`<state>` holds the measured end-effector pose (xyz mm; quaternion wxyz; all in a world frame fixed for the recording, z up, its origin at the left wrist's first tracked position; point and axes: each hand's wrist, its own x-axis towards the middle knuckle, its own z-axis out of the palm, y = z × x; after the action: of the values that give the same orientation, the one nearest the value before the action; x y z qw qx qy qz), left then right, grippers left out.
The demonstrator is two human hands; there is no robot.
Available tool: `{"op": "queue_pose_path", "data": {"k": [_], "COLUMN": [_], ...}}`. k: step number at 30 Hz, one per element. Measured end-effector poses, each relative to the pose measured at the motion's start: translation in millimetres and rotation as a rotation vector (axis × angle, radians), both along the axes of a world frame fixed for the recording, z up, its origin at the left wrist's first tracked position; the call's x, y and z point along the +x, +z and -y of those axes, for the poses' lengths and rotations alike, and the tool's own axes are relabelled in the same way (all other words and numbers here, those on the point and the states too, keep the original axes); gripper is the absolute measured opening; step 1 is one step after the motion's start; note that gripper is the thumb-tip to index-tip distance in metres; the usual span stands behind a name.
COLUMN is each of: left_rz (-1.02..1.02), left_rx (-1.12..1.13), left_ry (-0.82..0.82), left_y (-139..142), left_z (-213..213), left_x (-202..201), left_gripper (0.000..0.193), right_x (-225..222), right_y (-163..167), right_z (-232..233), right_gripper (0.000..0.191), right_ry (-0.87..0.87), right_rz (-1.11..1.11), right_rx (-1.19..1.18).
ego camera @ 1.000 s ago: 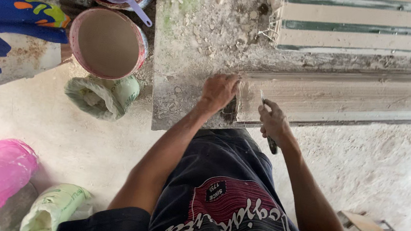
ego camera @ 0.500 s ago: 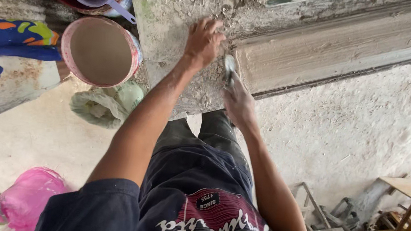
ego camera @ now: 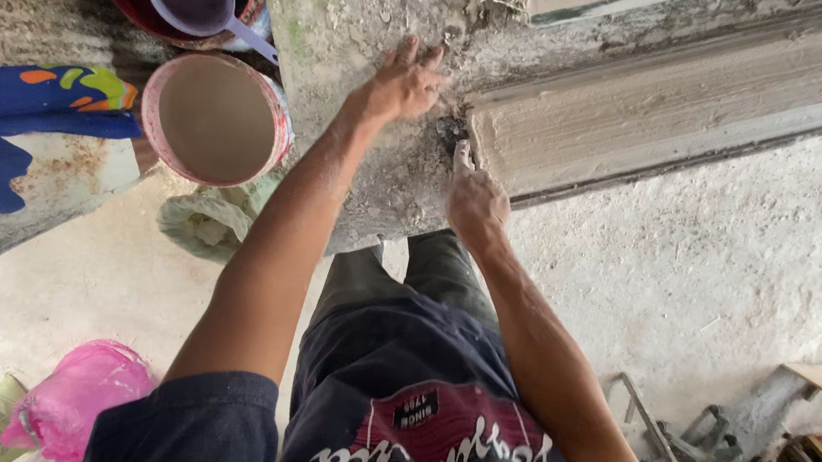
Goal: The person applies filler or putty onto long grooved wood moldings, spreading it by hand and with a small putty knife along the profiles. They press the molding steady with one hand while drawing the blade along the surface, working along the length of the boards on the workbench and on a lower rail.
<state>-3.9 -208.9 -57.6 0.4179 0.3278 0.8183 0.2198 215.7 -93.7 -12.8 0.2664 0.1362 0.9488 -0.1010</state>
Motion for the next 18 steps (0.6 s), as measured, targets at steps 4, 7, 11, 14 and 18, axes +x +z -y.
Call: {"op": "queue_pose_path", "data": {"k": [4, 7, 11, 14, 18], "left_rz": [0.074, 0.141, 0.118, 0.037, 0.126], "left_rx": [-0.102, -0.094, -0.084, -0.064, -0.099], "left_ry": [-0.02, -0.005, 0.019, -0.011, 0.008], "left_y": [3, 2, -3, -3, 2], "left_z": [0, -3, -5, -5, -4], "left_x": [-7, -8, -8, -10, -12], "left_gripper": [0.05, 0.052, 0.047, 0.05, 0.055], "right_x": [19, -3, -49, -20, 41], "right_y": [15, 19, 7, 4, -9], "right_z": [5, 3, -2, 5, 7], "right_gripper": [0.057, 0.058, 0.054, 0.056, 0.051], "right_ry": [0.15, 0.018, -0.072, -0.001, -0.077], "right_rz": [-0.3, 0.03, -0.054, -0.079, 0.122], "right_rx": [0.234, -0.048, -0.133, -0.057, -0.241]}}
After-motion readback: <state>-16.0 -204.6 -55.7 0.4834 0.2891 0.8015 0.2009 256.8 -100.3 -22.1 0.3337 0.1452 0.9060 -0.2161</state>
